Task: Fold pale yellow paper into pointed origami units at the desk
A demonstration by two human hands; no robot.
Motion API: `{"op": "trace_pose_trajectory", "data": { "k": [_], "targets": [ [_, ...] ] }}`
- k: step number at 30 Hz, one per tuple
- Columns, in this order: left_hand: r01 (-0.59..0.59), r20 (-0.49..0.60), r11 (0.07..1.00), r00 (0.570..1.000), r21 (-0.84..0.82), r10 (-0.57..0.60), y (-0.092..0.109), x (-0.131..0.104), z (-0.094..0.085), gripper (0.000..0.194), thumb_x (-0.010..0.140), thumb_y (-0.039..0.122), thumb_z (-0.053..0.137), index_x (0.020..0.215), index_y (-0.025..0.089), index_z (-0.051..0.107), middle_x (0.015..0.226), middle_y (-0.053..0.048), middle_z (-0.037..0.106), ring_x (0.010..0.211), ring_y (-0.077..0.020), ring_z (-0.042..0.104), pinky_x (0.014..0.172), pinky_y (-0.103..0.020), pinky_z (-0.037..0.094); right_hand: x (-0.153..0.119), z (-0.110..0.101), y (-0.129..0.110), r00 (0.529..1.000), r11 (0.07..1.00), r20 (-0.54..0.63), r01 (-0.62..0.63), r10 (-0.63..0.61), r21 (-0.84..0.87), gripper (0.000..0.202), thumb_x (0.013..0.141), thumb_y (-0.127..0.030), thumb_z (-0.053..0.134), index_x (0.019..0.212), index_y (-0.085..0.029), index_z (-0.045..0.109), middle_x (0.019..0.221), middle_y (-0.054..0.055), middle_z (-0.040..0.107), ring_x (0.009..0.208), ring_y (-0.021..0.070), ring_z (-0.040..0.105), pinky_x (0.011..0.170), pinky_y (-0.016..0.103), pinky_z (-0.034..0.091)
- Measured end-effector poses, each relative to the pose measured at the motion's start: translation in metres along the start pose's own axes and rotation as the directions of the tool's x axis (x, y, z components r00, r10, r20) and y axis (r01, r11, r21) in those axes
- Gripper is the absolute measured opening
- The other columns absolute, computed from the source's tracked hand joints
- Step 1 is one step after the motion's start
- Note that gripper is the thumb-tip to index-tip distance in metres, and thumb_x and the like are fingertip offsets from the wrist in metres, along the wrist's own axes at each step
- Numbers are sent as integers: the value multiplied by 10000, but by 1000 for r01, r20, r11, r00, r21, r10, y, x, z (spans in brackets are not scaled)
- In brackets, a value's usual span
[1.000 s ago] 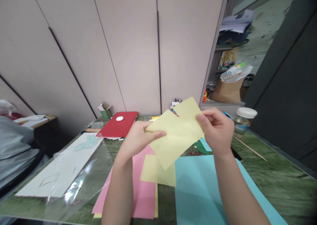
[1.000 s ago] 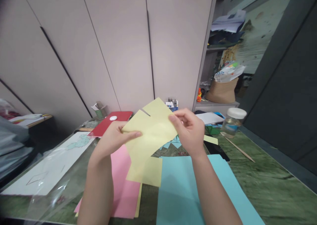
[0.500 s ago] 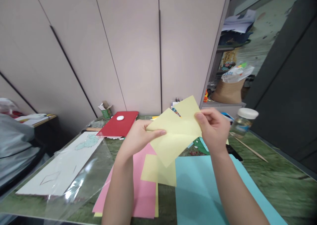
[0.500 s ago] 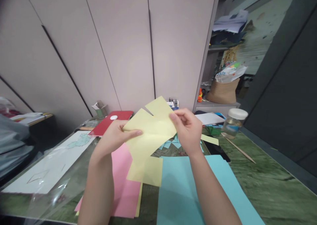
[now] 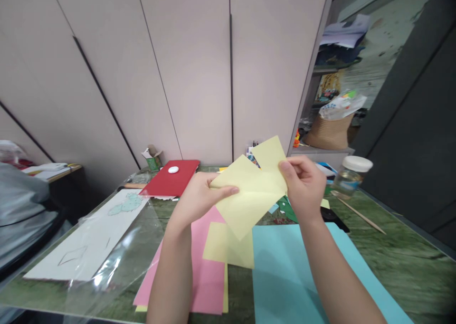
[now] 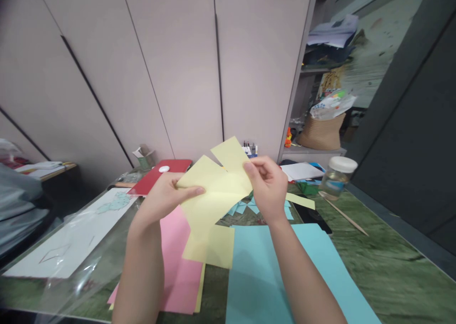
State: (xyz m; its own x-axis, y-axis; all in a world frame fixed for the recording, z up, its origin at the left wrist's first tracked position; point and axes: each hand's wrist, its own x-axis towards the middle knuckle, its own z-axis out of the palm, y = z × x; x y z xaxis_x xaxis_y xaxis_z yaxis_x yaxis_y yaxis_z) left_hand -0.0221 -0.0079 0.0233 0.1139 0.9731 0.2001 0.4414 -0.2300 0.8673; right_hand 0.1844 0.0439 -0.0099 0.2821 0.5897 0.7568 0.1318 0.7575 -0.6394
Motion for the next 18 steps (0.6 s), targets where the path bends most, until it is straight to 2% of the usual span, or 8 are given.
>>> {"op": "trace_pose_trajectory", "data": {
  "k": [13,18],
  "targets": [
    [6,6,1000,1000,-9,-6,-3,0,-1,320,708,439,687,630,146,585,642,-9,574,580,-114,515,502,-208,353,-1,2,-3,999,1000,-43,-3,3,16,141,783,-291,658,696,-184,628,538,-29,556,470,84,441,425,199,339],
    [-25,-27,999,999,-30,24,-2,0,-1,299,692,433,704,649,152,613,647,-11,600,582,-127,546,491,-209,373,1,0,-1,1000,1000,3,-29,29,5,162,788,-320,650,708,-181,629,539,-32,547,459,82,436,415,200,324]
  ]
}}
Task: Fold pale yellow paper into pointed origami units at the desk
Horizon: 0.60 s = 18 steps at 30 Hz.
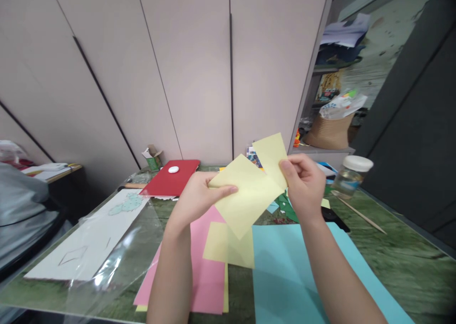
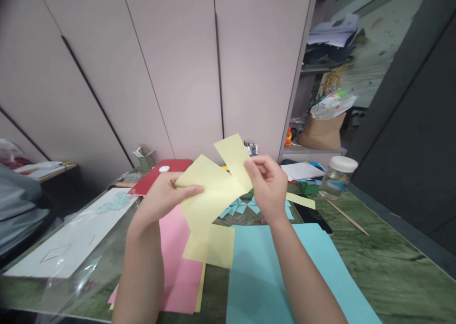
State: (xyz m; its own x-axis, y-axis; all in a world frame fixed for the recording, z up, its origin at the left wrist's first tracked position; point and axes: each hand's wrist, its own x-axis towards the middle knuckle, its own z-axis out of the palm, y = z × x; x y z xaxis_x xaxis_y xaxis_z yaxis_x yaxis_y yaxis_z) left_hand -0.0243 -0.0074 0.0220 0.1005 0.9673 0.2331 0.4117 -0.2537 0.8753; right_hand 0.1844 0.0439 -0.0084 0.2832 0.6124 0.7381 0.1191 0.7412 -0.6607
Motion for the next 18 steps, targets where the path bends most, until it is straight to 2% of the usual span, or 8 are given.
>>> {"op": "trace_pose_trajectory", "data": {
  "k": [2,4,6,8,11,14,18],
  "targets": [
    [-60,-60,998,996,-11,59,0,2,1,256,681,405,721,770,171,665,744,-28,650,649,-153,591,525,-221,419,1,-1,1,1000,1000,-25,5,-5,-10,177,791,-336,645,710,-180,623,537,-35,535,457,82,433,416,204,321],
    [-121,-147,991,983,-59,111,0,4,3,348,668,363,739,971,209,665,824,-37,673,701,-173,621,559,-237,458,2,-2,1,996,999,-79,26,-27,-22,192,792,-347,643,703,-179,613,531,-39,517,458,83,430,416,206,318],
    [-165,-241,975,962,-151,126,-1,7,6,519,670,334,743,1157,247,587,768,-21,665,665,-170,621,555,-244,472,2,-3,0,990,998,-128,52,-57,-35,196,790,-348,644,699,-179,604,527,-41,504,458,83,428,414,207,314],
    [-210,-319,945,940,-252,124,-3,10,10,597,702,324,720,1255,275,499,673,11,631,591,-146,592,537,-238,467,2,-5,-1,986,996,-146,69,-75,-47,185,789,-338,646,706,-179,604,531,-40,508,458,83,430,415,209,317],
    [-303,-412,893,899,-333,151,-6,15,16,526,758,303,673,1240,292,465,573,62,552,474,-91,489,493,-200,410,1,-6,-2,988,995,-129,81,-87,-49,162,793,-323,644,720,-182,612,541,-36,529,460,84,439,421,212,326],
    [-389,-479,855,856,-344,196,-10,19,21,350,793,275,639,1103,291,478,515,97,462,402,-59,360,444,-175,315,0,-6,-2,989,994,-106,95,-100,-46,149,795,-318,643,728,-186,618,547,-35,543,462,83,434,428,213,330],
    [-437,-509,867,817,-240,271,-11,20,26,112,824,264,603,894,235,520,550,69,439,451,-64,376,456,-183,282,-1,-6,-2,988,994,-119,91,-98,-58,149,797,-321,640,732,-188,620,538,-39,539,459,83,424,433,214,331]
  ]
}}
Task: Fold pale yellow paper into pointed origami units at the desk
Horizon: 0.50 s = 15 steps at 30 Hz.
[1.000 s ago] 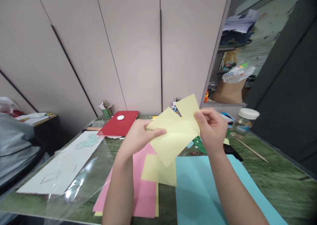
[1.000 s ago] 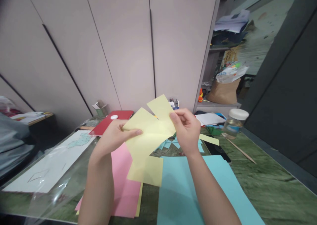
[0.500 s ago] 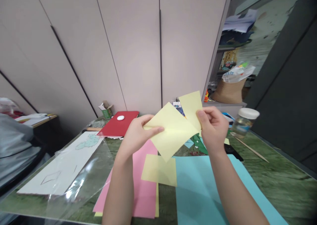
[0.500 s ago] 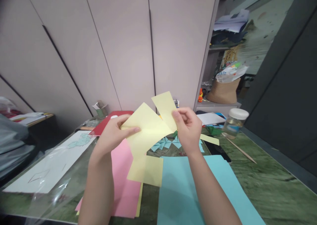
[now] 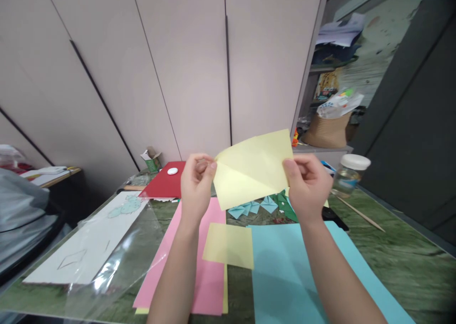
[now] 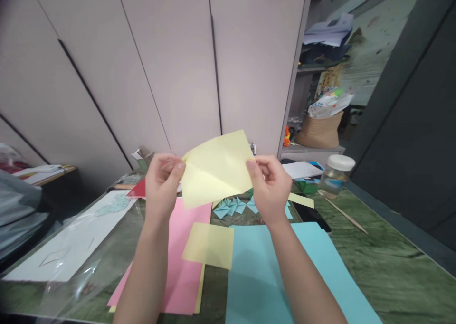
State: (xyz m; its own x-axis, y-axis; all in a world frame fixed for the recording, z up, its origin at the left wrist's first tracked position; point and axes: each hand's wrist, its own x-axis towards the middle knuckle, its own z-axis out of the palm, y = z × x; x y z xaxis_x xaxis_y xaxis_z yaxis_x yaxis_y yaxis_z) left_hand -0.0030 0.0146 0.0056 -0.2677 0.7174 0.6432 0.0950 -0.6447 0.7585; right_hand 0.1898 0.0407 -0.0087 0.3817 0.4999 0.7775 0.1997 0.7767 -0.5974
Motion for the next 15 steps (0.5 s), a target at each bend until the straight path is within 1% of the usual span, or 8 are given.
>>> {"op": "trace_pose_trajectory", "data": {
  "k": [2,5,6,8,9,11,13,15],
  "targets": [
    [-24,-7,999,1000,41,24,3,-2,2,115,836,258,587,935,240,532,544,69,406,464,-73,374,460,-192,274,0,1,0,1000,1000,-15,-12,12,-9,153,798,-322,638,731,-186,618,543,-36,546,463,85,439,438,214,339],
    [7,-5,999,1000,50,-7,10,-5,4,250,853,258,559,1082,283,461,531,87,393,442,-85,348,457,-204,271,1,1,-1,999,999,-17,-38,38,-13,147,799,-318,636,740,-184,620,554,-29,563,473,93,460,446,219,350],
    [13,2,997,1000,77,-13,11,-5,4,209,855,258,550,1050,275,476,545,81,416,449,-87,355,462,-209,279,1,1,-1,999,999,-18,-44,43,-15,145,798,-317,636,743,-184,622,556,-27,565,476,96,463,450,223,352],
    [-5,6,985,1000,171,4,12,-5,2,42,853,242,530,887,230,553,609,47,498,501,-92,403,494,-220,313,1,1,-1,999,998,-25,-44,43,-34,141,794,-318,639,748,-185,626,561,-26,565,482,101,464,461,233,354],
    [-16,13,977,1000,215,13,12,-5,1,84,850,230,518,800,209,583,652,27,541,538,-97,433,516,-225,332,1,0,-1,999,998,-30,-39,38,-50,140,793,-318,639,749,-186,627,563,-25,563,487,103,464,469,238,356],
    [-6,71,966,997,258,-13,11,-4,-1,172,845,222,505,734,191,633,745,-3,617,617,-115,495,560,-233,371,0,0,-1,999,996,-40,-28,24,-81,144,797,-321,634,746,-187,625,564,-26,555,496,108,468,486,247,362],
    [33,164,967,983,252,-77,11,-4,-2,158,840,251,528,826,204,677,871,-17,672,729,-143,561,618,-241,417,0,-1,0,999,994,-44,-16,11,-104,148,797,-323,634,743,-186,624,561,-27,545,505,111,473,502,252,369],
    [58,234,967,965,250,-118,13,-4,-1,180,816,298,585,948,231,686,1049,-24,679,914,-185,591,717,-262,456,-1,-1,0,999,993,-43,-1,-5,-118,148,795,-321,637,738,-185,625,559,-27,538,507,110,472,508,252,371]
  ]
}}
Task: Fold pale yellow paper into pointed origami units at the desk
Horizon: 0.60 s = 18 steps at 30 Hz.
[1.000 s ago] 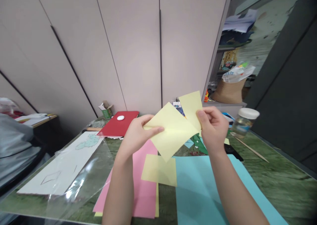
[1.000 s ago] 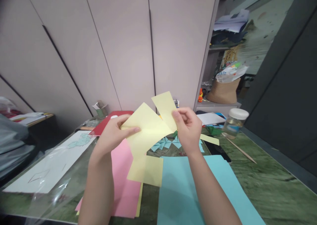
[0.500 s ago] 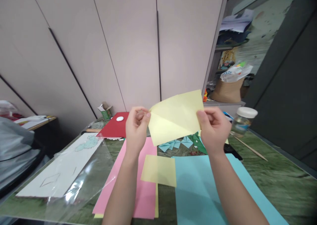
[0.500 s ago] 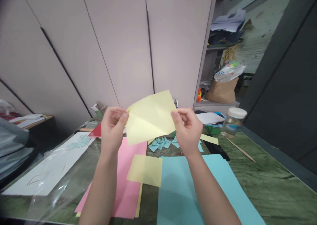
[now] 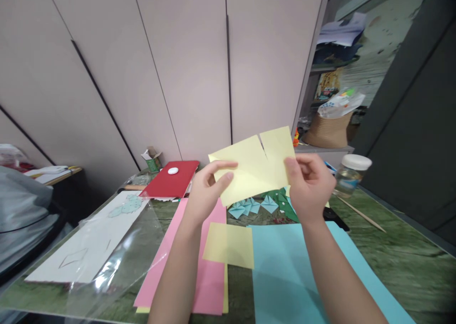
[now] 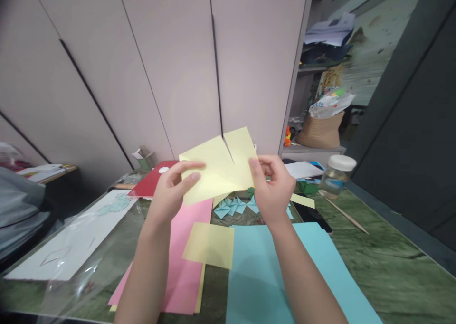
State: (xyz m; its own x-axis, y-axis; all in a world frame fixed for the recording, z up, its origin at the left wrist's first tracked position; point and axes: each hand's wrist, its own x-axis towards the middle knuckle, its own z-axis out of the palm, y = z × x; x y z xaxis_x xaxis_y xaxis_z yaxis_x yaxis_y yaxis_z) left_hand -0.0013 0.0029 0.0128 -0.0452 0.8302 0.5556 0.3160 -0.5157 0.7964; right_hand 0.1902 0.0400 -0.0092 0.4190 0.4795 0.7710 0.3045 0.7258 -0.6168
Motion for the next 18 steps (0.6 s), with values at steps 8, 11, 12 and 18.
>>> {"op": "trace_pose_trajectory", "data": {
  "k": [8,11,12,18],
  "targets": [
    [-24,7,995,1000,-93,24,0,-2,3,254,749,264,683,1002,254,699,1112,-31,686,1079,-222,595,907,-328,475,2,-6,-9,997,998,77,-23,19,56,245,803,-293,624,602,-178,547,509,-47,442,474,84,369,459,231,289],
    [0,-1,996,1000,-94,0,0,-4,0,182,751,266,676,925,237,724,1008,-42,722,993,-224,643,868,-347,512,3,-11,-14,984,995,175,-59,43,83,214,793,-286,637,621,-182,563,532,-39,480,491,90,403,463,230,306],
    [9,-10,997,1000,-75,-10,1,-4,-1,185,749,269,675,924,236,727,1009,-45,723,995,-229,645,866,-353,518,4,-12,-16,977,993,208,-72,51,95,174,792,-282,640,656,-186,587,560,-31,523,509,98,439,476,231,330],
    [-9,-42,1000,999,-9,8,6,-7,-5,278,736,249,685,1012,262,710,1125,-31,693,1123,-226,597,932,-351,505,5,-17,-19,944,985,322,-112,65,129,110,780,-288,659,712,-207,629,619,-18,588,550,114,503,510,240,389]
  ]
}}
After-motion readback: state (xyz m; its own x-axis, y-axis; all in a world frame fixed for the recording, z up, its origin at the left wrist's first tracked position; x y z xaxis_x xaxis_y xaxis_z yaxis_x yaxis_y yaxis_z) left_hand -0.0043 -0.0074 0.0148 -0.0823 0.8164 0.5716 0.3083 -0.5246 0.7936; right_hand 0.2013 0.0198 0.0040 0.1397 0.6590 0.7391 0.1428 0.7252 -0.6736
